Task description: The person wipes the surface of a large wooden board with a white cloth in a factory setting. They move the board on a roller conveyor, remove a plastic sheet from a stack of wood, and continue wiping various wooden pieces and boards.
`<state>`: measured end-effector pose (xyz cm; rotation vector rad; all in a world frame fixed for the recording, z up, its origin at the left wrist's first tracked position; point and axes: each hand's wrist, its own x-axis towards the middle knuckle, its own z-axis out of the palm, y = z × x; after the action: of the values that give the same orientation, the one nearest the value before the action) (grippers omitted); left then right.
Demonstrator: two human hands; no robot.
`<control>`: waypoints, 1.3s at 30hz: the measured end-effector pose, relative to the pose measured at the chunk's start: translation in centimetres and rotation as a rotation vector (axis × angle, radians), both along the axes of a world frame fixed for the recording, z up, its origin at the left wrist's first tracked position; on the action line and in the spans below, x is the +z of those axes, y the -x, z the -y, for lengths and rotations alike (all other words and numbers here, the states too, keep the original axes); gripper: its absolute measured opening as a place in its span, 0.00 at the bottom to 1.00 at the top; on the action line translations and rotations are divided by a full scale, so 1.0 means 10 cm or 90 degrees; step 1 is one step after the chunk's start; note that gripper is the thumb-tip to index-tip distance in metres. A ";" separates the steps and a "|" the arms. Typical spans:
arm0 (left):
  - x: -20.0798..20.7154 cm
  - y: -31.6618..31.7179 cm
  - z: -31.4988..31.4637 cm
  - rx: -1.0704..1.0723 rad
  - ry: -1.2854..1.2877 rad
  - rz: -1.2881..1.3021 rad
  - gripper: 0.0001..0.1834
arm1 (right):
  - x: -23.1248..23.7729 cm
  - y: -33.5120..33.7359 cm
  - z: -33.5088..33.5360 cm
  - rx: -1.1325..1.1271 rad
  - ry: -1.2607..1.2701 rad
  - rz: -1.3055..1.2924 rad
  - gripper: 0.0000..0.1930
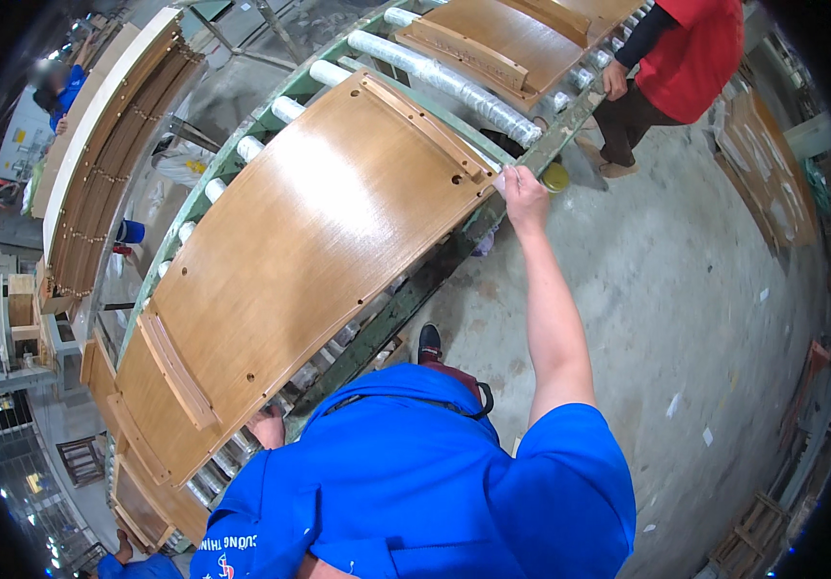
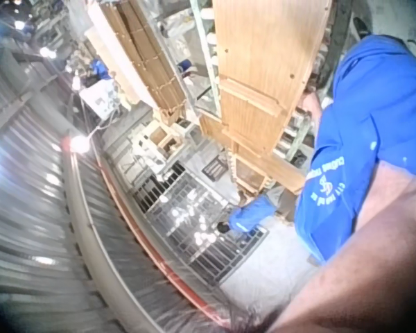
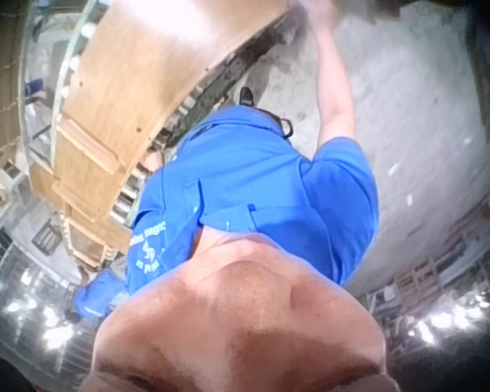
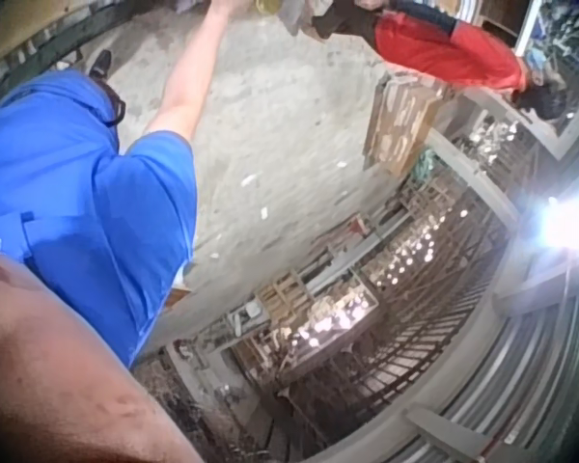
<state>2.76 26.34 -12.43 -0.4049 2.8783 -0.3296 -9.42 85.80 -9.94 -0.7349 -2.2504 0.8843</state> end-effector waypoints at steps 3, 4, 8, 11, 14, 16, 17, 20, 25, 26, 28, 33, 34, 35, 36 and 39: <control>0.06 0.04 -0.06 0.019 -0.020 0.036 0.35 | -0.13 0.03 -0.12 -0.002 0.025 -0.023 0.17; 0.02 0.09 -0.13 0.016 -0.036 0.029 0.35 | -0.16 0.03 -0.23 0.000 0.026 -0.045 0.17; 0.03 0.24 -0.18 -0.044 -0.105 -0.148 0.30 | -0.17 0.00 -0.45 0.072 0.121 -0.150 0.12; 0.21 -0.03 0.09 0.028 -0.183 -0.114 0.29 | -0.16 0.04 0.04 0.002 1.060 -0.357 0.11; 0.21 -0.22 0.18 0.058 -0.213 -0.144 0.27 | -0.12 -0.10 0.31 0.246 1.334 -0.579 0.12; 0.23 -0.33 0.19 0.080 -0.230 -0.127 0.25 | -0.05 -0.23 0.47 0.409 1.363 -0.565 0.11; 0.25 -0.44 0.17 0.067 -0.230 -0.129 0.24 | 0.00 -0.29 0.58 0.420 1.353 -0.557 0.10; 0.17 -0.99 0.27 0.005 -0.249 -0.257 0.21 | 0.15 -0.35 0.82 0.689 1.341 -0.521 0.15; -0.05 -2.29 0.52 0.132 -0.300 -0.256 0.19 | 0.51 -0.51 1.53 0.664 1.307 -0.414 0.14; -0.10 -2.62 0.56 0.198 -0.304 -0.242 0.18 | 0.56 -0.56 1.71 0.644 1.335 -0.375 0.14; -0.20 -3.25 0.61 0.330 -0.344 -0.158 0.18 | 0.62 -0.66 1.99 0.598 1.380 -0.298 0.11; -0.30 -4.72 0.70 0.555 -0.420 0.134 0.20 | 0.24 -1.11 2.72 0.625 1.492 -0.031 0.08; -0.33 -4.98 0.59 0.655 -0.440 0.136 0.20 | 0.15 -1.24 2.89 0.608 1.557 0.056 0.07; -0.32 -5.24 0.53 0.673 -0.451 0.144 0.20 | 0.05 -1.40 3.04 0.574 1.623 0.152 0.07; -0.30 -5.47 0.47 0.686 -0.461 0.157 0.19 | -0.04 -1.56 3.22 0.529 1.590 0.230 0.07; -0.18 -5.91 0.35 0.679 -0.493 0.117 0.18 | -0.15 -1.96 3.78 0.331 1.557 0.417 0.10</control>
<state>61.86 22.87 -14.26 -1.4637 1.9711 0.8205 10.22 47.95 -11.46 -1.2121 -0.2582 3.8593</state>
